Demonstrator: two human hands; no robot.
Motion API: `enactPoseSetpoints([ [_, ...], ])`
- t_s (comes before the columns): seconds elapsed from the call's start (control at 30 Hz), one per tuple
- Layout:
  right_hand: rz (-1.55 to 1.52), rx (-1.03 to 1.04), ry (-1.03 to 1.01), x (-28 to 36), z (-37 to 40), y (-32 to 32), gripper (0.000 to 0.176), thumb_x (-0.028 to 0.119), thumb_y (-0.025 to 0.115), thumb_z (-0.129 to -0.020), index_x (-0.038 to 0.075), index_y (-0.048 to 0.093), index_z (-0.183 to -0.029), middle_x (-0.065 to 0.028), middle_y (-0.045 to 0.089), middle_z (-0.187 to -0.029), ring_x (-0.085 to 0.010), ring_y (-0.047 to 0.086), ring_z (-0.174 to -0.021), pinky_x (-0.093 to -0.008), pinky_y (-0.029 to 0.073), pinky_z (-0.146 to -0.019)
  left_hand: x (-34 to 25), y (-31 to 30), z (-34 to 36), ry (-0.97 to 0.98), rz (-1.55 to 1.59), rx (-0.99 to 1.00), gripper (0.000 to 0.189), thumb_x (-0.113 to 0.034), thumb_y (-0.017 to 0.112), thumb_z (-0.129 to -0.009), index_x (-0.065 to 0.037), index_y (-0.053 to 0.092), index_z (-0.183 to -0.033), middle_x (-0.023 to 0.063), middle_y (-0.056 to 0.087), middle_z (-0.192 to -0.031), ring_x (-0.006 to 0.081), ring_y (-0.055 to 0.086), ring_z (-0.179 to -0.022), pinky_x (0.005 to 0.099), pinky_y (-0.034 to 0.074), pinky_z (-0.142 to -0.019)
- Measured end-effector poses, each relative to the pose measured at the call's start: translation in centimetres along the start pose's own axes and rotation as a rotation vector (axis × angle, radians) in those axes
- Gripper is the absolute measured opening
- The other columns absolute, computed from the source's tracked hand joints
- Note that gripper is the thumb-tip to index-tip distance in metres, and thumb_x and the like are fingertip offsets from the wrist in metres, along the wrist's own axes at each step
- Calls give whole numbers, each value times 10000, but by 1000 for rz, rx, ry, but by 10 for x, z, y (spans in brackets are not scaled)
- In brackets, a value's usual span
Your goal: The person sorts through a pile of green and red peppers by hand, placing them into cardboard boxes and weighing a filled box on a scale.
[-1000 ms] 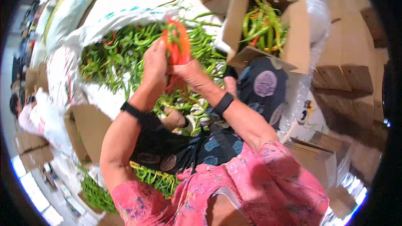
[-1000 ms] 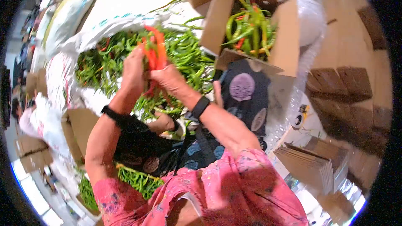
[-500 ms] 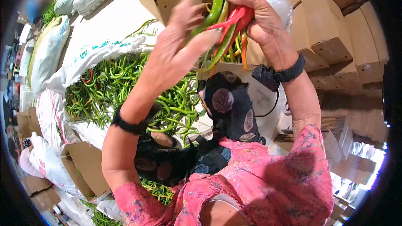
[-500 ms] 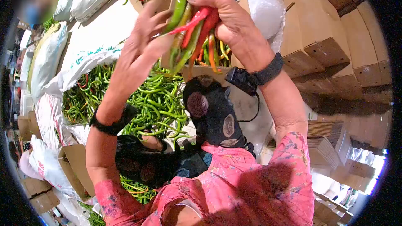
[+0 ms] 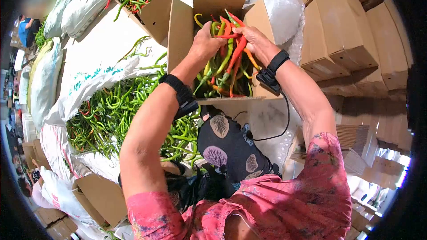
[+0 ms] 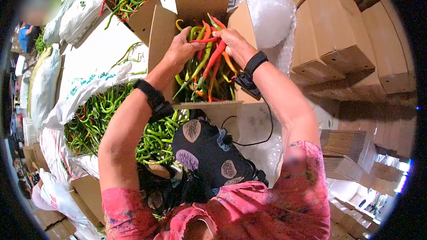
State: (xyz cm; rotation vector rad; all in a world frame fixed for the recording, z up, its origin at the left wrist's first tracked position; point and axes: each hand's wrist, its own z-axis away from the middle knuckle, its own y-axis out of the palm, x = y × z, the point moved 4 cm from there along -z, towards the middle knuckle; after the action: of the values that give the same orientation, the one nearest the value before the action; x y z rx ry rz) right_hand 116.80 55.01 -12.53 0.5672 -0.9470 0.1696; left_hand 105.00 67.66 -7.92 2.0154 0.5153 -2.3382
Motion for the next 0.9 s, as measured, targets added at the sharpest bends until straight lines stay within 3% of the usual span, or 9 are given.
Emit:
enactPoseSetpoints([
  [0.1,91,65,-22,20,-17,10,238,12,453,-929,-75,553,-1126,-171,632,-1053,-270,653,-905,-414,563,-842,-26,-12,-14,213,-1,-20,400,-90,651,-822,59,545,-1178,105,653,-1014,157,599,-888,284,501,-784],
  [0.2,473,18,123,19,-9,10,234,93,503,-904,-62,599,-1052,-156,659,-942,-252,658,-882,-412,570,-743,-20,-21,-37,106,-443,-134,469,-132,651,-808,65,498,-1205,240,643,-1077,349,638,-980,397,502,-835],
  [0.23,791,111,-158,-1,-26,-14,273,173,507,-913,-66,606,-1002,-186,663,-959,-279,652,-902,-413,544,-762,1,-8,-35,159,-466,-202,405,-111,631,-800,37,474,-1143,267,632,-1016,420,614,-954,456,487,-818],
  [0.3,1279,-237,-139,-19,-25,-7,360,213,496,-905,-114,540,-1050,-279,648,-992,-371,629,-1004,-434,495,-856,26,18,-12,255,-529,-191,485,-77,612,-796,34,395,-1216,323,582,-1035,506,566,-923,535,461,-812],
  [0.33,1375,-269,-178,-14,-4,3,383,213,509,-894,-128,515,-1067,-301,643,-992,-397,625,-1022,-446,489,-869,31,27,9,438,-711,-308,581,-59,600,-812,83,342,-1312,331,532,-1150,496,549,-964,537,451,-844],
  [0.53,1504,-261,-138,0,-37,16,412,208,544,-893,-93,497,-1170,-331,584,-1139,-491,549,-1109,-540,433,-968,27,-3,-21,28,-556,-410,492,-11,511,-835,42,352,-1297,311,551,-1091,492,538,-1019,537,446,-876],
  [0.67,1500,-160,-214,-3,-38,3,387,191,564,-856,-54,518,-1152,-312,483,-1242,-456,489,-1148,-529,395,-990,25,24,9,183,-768,-239,732,-28,595,-783,38,249,-1425,280,461,-1266,490,512,-1065,540,440,-906],
  [0.8,1475,-111,-511,14,-5,26,397,254,541,-902,-49,508,-1156,-255,500,-1209,-439,481,-1146,-533,393,-977,20,-10,-1,246,-675,-392,540,-176,548,-889,38,372,-1353,282,384,-1389,473,446,-1172,539,389,-973],
  [0.9,1664,39,-433,-18,8,30,450,348,450,-973,-49,516,-1174,-272,492,-1237,-440,484,-1142,-526,379,-999,18,12,18,269,-962,-289,594,-323,600,-886,45,411,-1313,287,362,-1406,450,438,-1188,541,401,-946],
])
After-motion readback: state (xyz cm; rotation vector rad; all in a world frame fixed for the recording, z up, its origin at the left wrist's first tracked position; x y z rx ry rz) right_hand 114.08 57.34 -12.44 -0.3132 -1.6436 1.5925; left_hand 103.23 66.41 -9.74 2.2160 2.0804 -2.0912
